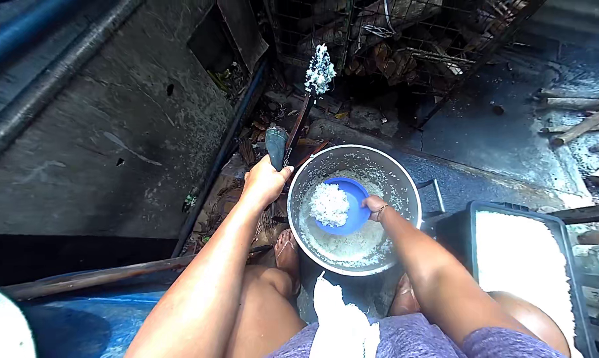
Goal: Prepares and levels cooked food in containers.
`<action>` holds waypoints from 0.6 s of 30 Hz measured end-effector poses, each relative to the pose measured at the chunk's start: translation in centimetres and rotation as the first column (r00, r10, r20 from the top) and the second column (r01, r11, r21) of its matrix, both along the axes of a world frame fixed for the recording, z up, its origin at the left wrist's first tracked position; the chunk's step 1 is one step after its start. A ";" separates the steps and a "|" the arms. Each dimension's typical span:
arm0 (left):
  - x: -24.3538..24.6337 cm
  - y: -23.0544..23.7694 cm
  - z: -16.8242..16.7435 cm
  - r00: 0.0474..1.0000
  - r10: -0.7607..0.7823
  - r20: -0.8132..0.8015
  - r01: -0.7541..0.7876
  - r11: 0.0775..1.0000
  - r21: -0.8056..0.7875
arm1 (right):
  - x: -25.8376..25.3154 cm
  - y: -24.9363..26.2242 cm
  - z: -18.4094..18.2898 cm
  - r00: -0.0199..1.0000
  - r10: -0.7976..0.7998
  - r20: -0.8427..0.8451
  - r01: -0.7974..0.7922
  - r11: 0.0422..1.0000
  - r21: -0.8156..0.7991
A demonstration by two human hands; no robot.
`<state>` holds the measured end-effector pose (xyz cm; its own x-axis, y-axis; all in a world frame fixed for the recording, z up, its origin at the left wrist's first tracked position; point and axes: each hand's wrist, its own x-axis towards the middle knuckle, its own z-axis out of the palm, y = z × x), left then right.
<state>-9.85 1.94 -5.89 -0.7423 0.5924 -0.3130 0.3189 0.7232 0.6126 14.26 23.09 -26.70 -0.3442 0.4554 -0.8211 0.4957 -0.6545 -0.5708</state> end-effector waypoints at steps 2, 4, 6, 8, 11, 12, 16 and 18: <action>0.0 -0.3 -0.1 1.000 0.014 -0.016 -0.013 1.000 0.012 | 1.5 0.0 2.7 0.997 -0.019 -0.069 0.021 0.999 0.034; 0.0 -0.5 -0.3 1.000 0.021 -0.015 -0.021 0.999 0.034 | 3.5 -0.2 6.0 0.988 -0.030 -0.151 0.044 0.995 0.085; 0.1 -0.5 -0.3 1.000 0.010 -0.022 -0.009 0.999 0.046 | 6.0 -0.1 9.7 0.965 -0.071 -0.253 0.107 0.986 0.132; 0.5 -0.4 -0.1 0.998 -0.020 -0.054 0.022 0.999 0.047 | 8.9 0.2 13.6 0.931 -0.122 -0.345 0.190 0.967 0.170; 1.4 0.1 0.6 0.990 -0.088 -0.110 0.091 0.996 0.023 | 14.6 0.4 19.0 0.869 -0.209 -0.449 0.343 0.908 0.242; 1.7 0.4 0.9 0.986 -0.115 -0.123 0.118 0.993 0.012 | 16.9 0.3 20.6 0.843 -0.227 -0.488 0.391 0.882 0.264; 2.8 0.8 1.7 0.954 -0.272 -0.123 0.272 0.962 -0.019 | 27.7 -0.6 25.0 0.734 -0.305 -0.607 0.585 0.738 0.336; 2.8 0.0 1.8 0.913 -0.391 -0.119 0.388 0.920 -0.052 | 32.6 -1.8 27.0 0.670 -0.412 -0.617 0.703 0.620 0.349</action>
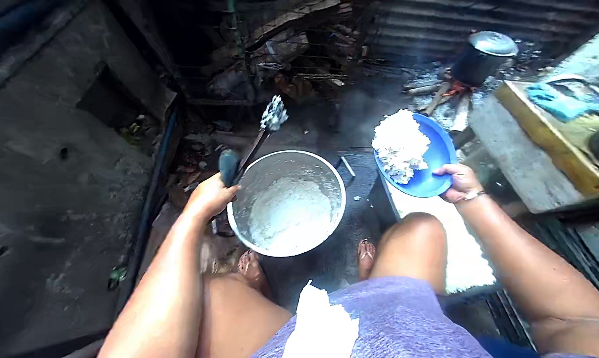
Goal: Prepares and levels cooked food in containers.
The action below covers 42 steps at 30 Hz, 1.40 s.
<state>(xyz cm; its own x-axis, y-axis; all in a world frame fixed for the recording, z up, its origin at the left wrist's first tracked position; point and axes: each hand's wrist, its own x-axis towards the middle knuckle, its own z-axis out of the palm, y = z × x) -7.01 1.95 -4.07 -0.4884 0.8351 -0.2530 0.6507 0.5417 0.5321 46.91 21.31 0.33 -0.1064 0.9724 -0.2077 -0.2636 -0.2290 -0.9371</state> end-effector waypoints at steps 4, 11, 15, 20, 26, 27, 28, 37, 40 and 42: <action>-0.6 -0.2 -2.0 0.973 -0.232 0.006 0.227 0.948 -0.224 | 10.5 -2.4 1.9 0.921 -0.366 0.135 0.361 0.931 0.059; 1.4 0.4 -4.2 0.886 -0.461 -0.038 0.326 0.681 -0.656 | 19.3 -7.2 0.0 0.103 -0.282 0.954 0.163 0.951 0.264; 2.9 1.0 -4.1 0.889 -0.457 -0.030 0.305 0.640 -0.705 | 19.5 -10.7 -9.0 -0.241 -0.062 0.969 -0.193 0.981 0.015; 4.3 0.8 -3.1 0.886 -0.463 -0.034 0.303 0.631 -0.714 | 21.8 -12.1 -9.0 -0.239 -0.151 0.959 -0.185 0.977 0.108; 4.2 0.9 -3.2 0.892 -0.452 -0.001 0.300 0.595 -0.746 | 21.8 -13.6 -5.2 -0.178 -0.191 0.965 0.011 0.981 0.196; 4.2 1.1 -3.3 0.894 -0.447 -0.007 0.292 0.596 -0.748 | 21.4 -13.7 -6.4 -0.163 -0.145 0.976 0.019 0.989 0.150; 4.1 1.4 -3.6 0.892 -0.452 -0.016 0.288 0.594 -0.751 | 20.9 -13.7 -7.9 -0.146 -0.084 0.986 0.024 0.996 0.088; 3.9 0.6 -2.3 0.878 -0.473 -0.071 0.287 0.640 -0.713 | 20.9 -10.4 -3.4 -0.205 -0.015 0.979 -0.082 0.997 -0.001; 4.0 -0.1 -1.1 0.893 -0.446 -0.060 0.281 0.658 -0.698 | 20.5 -12.0 -3.7 -0.288 -0.138 0.948 -0.134 0.986 0.103; 4.5 -0.5 0.1 0.915 -0.400 -0.046 0.265 0.684 -0.680 | 20.2 -14.0 -7.4 -0.315 -0.032 0.949 -0.216 0.976 -0.039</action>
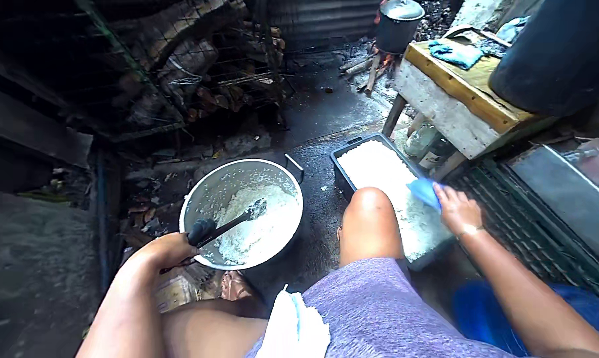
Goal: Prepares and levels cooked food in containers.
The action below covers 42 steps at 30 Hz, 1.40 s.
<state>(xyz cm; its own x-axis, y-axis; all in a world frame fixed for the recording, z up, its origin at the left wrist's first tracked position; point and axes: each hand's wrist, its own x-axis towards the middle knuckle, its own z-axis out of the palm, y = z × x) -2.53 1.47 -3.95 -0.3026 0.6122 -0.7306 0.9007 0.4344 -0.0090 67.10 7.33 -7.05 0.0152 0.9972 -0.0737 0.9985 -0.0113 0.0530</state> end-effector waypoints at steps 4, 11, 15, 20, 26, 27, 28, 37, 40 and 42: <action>-0.1 -0.4 0.8 0.987 0.127 0.101 -0.137 0.985 0.100 | -0.7 -3.9 -7.7 0.998 0.044 0.049 -0.034 0.984 -0.175; 0.3 -0.7 1.0 0.945 0.232 0.232 -0.279 0.940 0.197 | -4.2 1.0 -0.9 0.997 0.034 -0.073 -0.057 0.937 -0.345; 0.7 -0.7 2.6 0.897 0.276 0.346 -0.350 0.920 0.176 | -14.1 4.8 8.4 0.848 0.235 -0.475 -0.187 0.971 0.148; 1.4 -0.9 3.2 0.815 0.320 0.483 -0.458 0.867 0.198 | -33.2 4.6 5.6 0.285 -0.077 -0.955 -0.593 0.769 -0.239; 2.3 -0.9 2.6 0.520 0.394 0.758 -0.620 0.785 0.018 | -51.6 2.2 0.8 -0.025 -0.719 -0.694 -0.472 0.621 -0.626; 2.3 -1.0 2.4 0.495 0.371 0.786 -0.601 0.799 0.001 | -53.1 2.2 0.7 -0.129 -0.737 -0.663 -0.429 0.645 -0.632; 2.3 -1.0 2.4 0.485 0.346 0.803 -0.582 0.813 0.001 | -54.1 2.3 0.8 -0.193 -0.740 -0.645 -0.395 0.660 -0.639; -7.0 -4.1 3.6 0.626 0.322 0.710 -0.705 0.624 0.338 | -48.9 8.2 -2.3 0.296 -0.598 -0.745 -0.390 0.636 -0.666; -11.7 -6.2 0.7 0.622 0.481 0.618 -0.779 0.460 0.426 | -47.6 11.0 -4.0 0.632 -0.401 -0.664 -0.390 0.575 -0.719; -12.9 -8.0 -2.3 0.521 0.561 0.644 -0.852 0.296 0.432 | -48.0 12.5 -5.7 0.810 -0.226 -0.541 -0.366 0.526 -0.768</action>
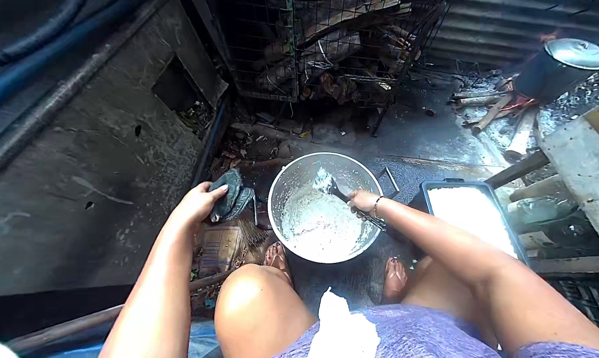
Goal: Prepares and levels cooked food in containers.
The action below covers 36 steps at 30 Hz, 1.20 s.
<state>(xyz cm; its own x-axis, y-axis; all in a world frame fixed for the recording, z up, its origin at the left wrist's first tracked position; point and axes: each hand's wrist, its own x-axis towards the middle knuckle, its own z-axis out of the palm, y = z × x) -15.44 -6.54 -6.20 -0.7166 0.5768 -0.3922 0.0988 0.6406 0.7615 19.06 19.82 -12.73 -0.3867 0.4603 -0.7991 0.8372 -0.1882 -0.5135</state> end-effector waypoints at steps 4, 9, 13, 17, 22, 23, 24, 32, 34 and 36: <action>1.8 -1.9 -4.0 0.970 0.224 0.099 -0.229 0.972 0.050 | -3.1 1.5 -4.4 0.936 0.175 0.306 -0.185 0.983 0.002; 5.4 -0.1 -6.8 0.997 -0.026 0.072 0.032 0.996 -0.078 | -6.1 2.1 -8.2 0.891 0.178 0.419 -0.182 0.983 -0.030; 6.9 3.4 -7.3 0.986 -0.159 -0.039 0.143 0.952 -0.270 | -7.1 3.0 -11.3 0.911 0.030 0.410 -0.025 1.000 -0.017; 6.9 4.1 -7.8 0.979 -0.168 -0.115 0.121 0.933 -0.338 | -8.5 2.8 -13.3 0.905 0.053 0.421 -0.061 0.998 0.005; 6.6 4.1 -7.4 0.971 -0.207 -0.122 0.146 0.911 -0.385 | -10.6 -0.3 -14.3 0.924 0.004 0.382 -0.038 0.996 0.081; 6.6 4.1 -7.4 0.971 -0.210 -0.118 0.149 0.910 -0.387 | -10.9 -0.9 -14.2 0.921 0.015 0.390 -0.054 0.994 0.090; 6.6 4.0 -7.4 0.971 -0.210 -0.114 0.151 0.911 -0.385 | -11.1 -1.3 -13.9 0.917 0.024 0.397 -0.062 0.994 0.085; 6.3 3.9 -7.6 0.969 -0.223 -0.110 0.169 0.915 -0.365 | -14.3 -2.7 -13.7 0.888 0.211 0.409 -0.264 0.961 0.077; 6.3 3.7 -7.9 0.968 -0.223 -0.112 0.168 0.914 -0.368 | -14.7 -3.3 -13.3 0.834 0.341 0.433 -0.406 0.911 0.066; 6.0 3.8 -7.8 0.968 -0.221 -0.115 0.166 0.915 -0.367 | -14.5 -3.2 -12.7 0.748 0.481 0.457 -0.569 0.819 0.069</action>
